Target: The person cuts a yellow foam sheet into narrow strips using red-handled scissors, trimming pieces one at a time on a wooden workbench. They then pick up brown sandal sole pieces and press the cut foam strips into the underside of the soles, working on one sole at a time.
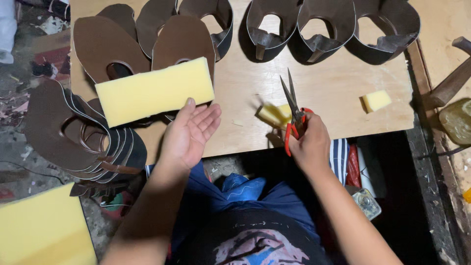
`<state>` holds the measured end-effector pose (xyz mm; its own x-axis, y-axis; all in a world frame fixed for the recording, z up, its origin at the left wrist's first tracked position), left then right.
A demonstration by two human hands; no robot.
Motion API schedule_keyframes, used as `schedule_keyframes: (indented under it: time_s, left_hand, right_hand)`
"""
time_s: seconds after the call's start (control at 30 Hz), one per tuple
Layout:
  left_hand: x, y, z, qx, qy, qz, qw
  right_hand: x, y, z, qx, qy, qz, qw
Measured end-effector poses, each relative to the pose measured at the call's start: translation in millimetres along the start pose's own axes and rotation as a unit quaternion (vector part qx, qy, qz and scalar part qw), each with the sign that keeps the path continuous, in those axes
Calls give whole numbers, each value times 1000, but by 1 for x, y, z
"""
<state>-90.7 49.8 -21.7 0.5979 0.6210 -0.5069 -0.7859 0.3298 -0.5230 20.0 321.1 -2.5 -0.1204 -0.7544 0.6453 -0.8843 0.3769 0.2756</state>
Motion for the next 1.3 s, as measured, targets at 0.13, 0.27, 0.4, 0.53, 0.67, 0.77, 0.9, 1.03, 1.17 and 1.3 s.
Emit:
schedule_keyframes:
  time_s: [0.13, 0.27, 0.4, 0.53, 0.67, 0.77, 0.9, 1.03, 1.17, 1.3]
  left_hand:
    - [28, -11, -4, -4, 132, 3, 991]
    - [78, -20, -5, 26, 255, -68, 964]
    - [106, -19, 5, 63, 241, -76, 966]
    - [100, -16, 24, 108, 200, 38, 973]
    - [74, -13, 24, 94, 218, 94, 967]
    - [56, -10, 23, 88, 216, 115, 966]
    - [45, -8, 28, 85, 204, 134, 966]
    - [47, -8, 32, 82, 217, 119, 965]
    - [50, -11, 32, 88, 242, 115, 959]
    - [52, -10, 30, 97, 240, 111, 960]
  right_hand:
    - [0, 9, 14, 12, -27, -45, 999]
    - [11, 3, 16, -23, -2, -62, 998]
    - [14, -14, 17, 32, 140, 107, 984]
    - [23, -37, 23, 107, 220, 146, 959]
    - [13, -55, 31, 199, 379, 182, 885]
    - [8, -73, 37, 303, 388, 179, 852]
    - [9, -91, 41, 384, 408, 195, 805]
    - [14, -89, 47, 405, 422, 213, 782]
    - [14, -82, 45, 391, 390, 194, 811]
    - [11, -82, 46, 393, 365, 192, 822]
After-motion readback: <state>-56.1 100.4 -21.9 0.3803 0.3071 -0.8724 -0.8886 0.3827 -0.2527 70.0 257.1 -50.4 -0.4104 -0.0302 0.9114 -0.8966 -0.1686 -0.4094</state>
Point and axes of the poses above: each hand's wrist, its own y-axis towards the middle knuckle, its own z-axis out of the palm, x = y × z, the point moved 5 cm from there along y, towards the middle knuckle
